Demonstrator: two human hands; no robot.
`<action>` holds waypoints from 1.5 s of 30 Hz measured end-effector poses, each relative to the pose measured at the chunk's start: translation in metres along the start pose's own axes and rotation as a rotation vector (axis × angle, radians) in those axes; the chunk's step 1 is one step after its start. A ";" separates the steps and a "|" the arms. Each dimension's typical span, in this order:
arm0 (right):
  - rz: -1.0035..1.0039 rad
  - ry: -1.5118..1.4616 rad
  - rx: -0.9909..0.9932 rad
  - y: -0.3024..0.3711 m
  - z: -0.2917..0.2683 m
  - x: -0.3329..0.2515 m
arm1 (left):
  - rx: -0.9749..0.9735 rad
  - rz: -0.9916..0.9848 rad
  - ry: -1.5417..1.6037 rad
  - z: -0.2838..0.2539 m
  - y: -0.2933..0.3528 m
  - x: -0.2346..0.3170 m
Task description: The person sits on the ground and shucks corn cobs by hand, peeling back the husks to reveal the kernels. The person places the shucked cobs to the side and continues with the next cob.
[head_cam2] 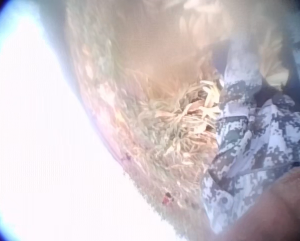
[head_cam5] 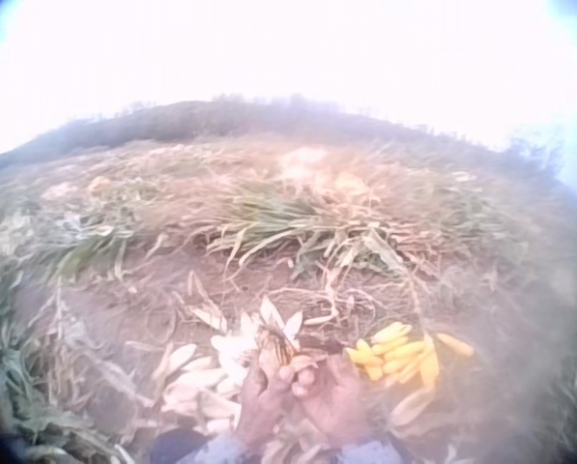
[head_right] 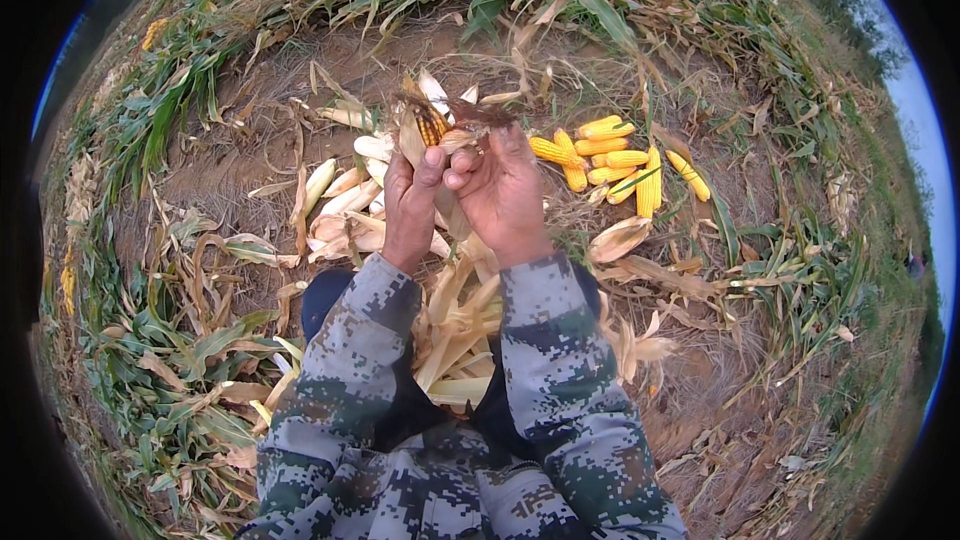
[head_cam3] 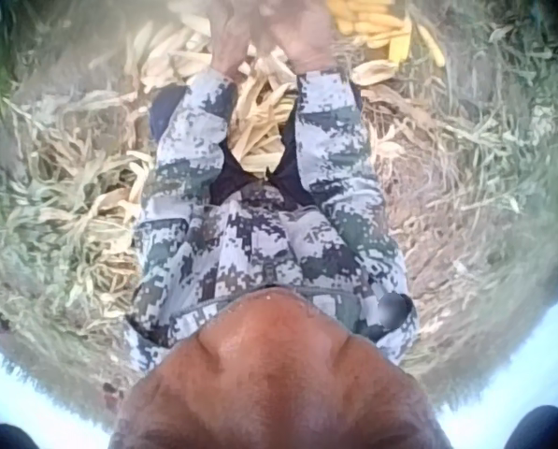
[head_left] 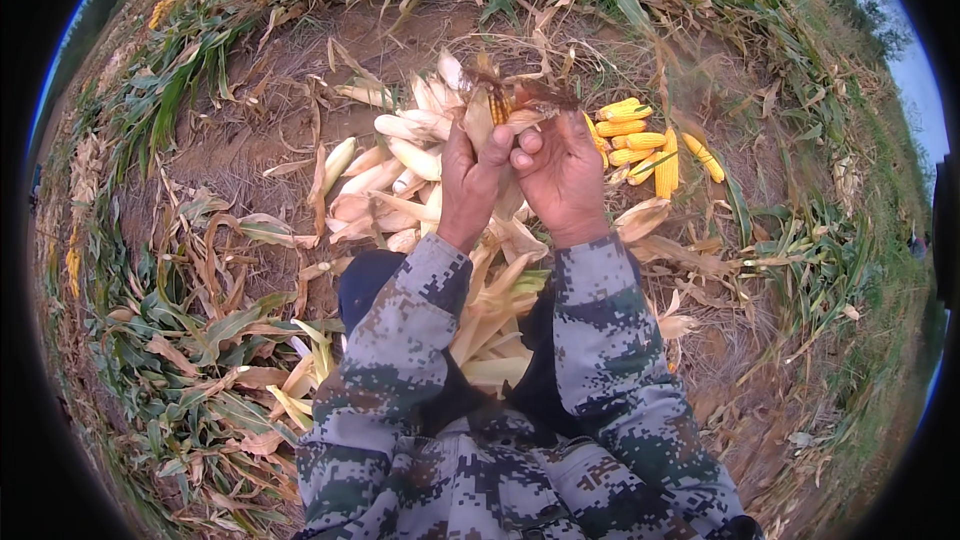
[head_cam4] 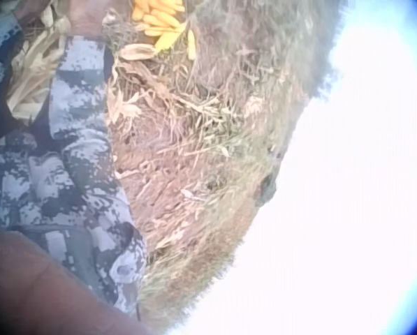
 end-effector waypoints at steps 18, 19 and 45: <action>0.200 0.591 0.235 0.052 -0.004 0.072 | 0.412 -0.360 0.232 -0.085 -0.045 -0.037; 0.188 0.613 0.254 0.063 -0.004 0.074 | 0.454 -0.361 0.231 -0.090 -0.048 -0.039; 0.619 1.470 0.136 0.203 0.004 0.071 | 0.219 0.046 -0.292 -0.112 -0.063 -0.008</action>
Point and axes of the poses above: each hand's wrist, its own y-axis away from the middle knuckle, its own z-axis out of the palm, x = y × z, the point moved 4 cm from there along -y, towards the middle knuckle, and after that the axes turned 12 degrees about z, right-handed, at the moved point
